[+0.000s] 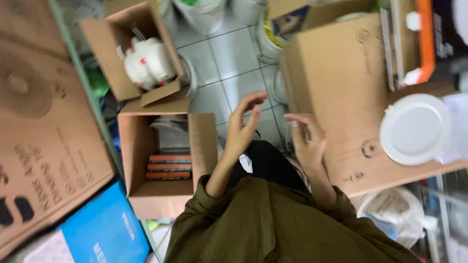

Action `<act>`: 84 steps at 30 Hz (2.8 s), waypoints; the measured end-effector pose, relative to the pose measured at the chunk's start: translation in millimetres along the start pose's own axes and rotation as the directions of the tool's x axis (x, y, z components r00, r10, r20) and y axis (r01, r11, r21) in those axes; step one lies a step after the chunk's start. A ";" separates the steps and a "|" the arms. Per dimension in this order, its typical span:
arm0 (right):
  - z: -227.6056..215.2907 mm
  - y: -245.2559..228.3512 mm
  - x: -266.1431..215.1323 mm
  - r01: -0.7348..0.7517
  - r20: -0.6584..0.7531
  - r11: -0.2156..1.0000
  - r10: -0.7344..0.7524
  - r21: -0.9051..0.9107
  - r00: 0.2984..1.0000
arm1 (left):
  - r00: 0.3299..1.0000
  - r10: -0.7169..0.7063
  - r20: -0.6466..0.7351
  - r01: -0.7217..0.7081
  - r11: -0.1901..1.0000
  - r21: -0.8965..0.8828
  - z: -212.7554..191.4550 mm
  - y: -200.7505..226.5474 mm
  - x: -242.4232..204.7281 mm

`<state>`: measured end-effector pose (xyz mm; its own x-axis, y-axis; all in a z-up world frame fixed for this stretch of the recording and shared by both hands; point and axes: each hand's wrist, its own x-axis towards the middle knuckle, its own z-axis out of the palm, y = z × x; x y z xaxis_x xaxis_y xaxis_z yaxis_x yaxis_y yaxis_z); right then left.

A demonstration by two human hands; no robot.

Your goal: The person handles and arranges boxes containing LED downlight units and other hardware items within a cardboard box. They pick up individual light fixtures and packaging boxes to reorder them.

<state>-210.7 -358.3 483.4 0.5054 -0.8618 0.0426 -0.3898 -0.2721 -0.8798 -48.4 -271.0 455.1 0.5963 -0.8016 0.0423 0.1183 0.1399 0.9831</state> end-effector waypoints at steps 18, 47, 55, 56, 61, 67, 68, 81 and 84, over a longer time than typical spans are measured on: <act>-181.6 138.2 123.2 0.037 -0.401 0.722 -0.426 -0.691 0.811 | 0.923 -0.214 0.320 0.238 0.970 -0.038 278.9 -134.1 147.0; -125.3 67.1 -1.6 -0.029 0.042 0.994 0.033 -0.104 0.999 | 0.957 0.049 0.284 0.200 0.597 -0.777 -36.3 -67.1 1.9; -107.3 20.4 -32.5 0.213 0.139 0.954 -0.186 -0.212 0.973 | 0.940 0.205 -0.272 -0.125 0.950 0.285 -38.9 -18.8 -23.0; -109.5 16.5 -29.4 0.302 0.177 0.931 -0.268 -0.206 0.947 | 0.921 0.312 -0.233 -0.235 0.923 0.306 -33.9 -5.4 -21.3; -125.3 -5.5 -16.4 0.452 0.350 0.840 -0.344 -0.299 0.871 | 0.885 0.290 0.365 -0.451 0.725 0.520 -4.2 47.8 8.0; -142.1 35.2 -7.8 0.498 0.203 0.784 -0.455 -0.370 0.867 | 0.838 0.419 0.351 -0.542 0.721 0.433 11.0 39.3 25.7; -138.9 45.0 -7.9 0.486 0.029 0.827 -0.499 -0.284 0.866 | 0.832 0.456 0.317 -0.555 0.702 0.446 7.4 35.8 22.7; -51.3 50.5 -4.5 0.269 -0.135 0.819 -0.233 0.507 0.963 | 0.919 0.384 -0.087 -0.367 0.915 0.165 8.6 38.9 8.5; -56.3 42.9 1.1 0.091 0.109 0.890 -0.155 0.447 0.982 | 0.779 0.618 -0.106 -0.563 0.764 0.315 26.0 45.7 38.3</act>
<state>-270.2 -395.0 472.4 0.6410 -0.7570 0.1268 0.0431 -0.1294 -0.9907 -40.8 -310.4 506.3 0.6220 -0.4766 0.6213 -0.4954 0.3749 0.7836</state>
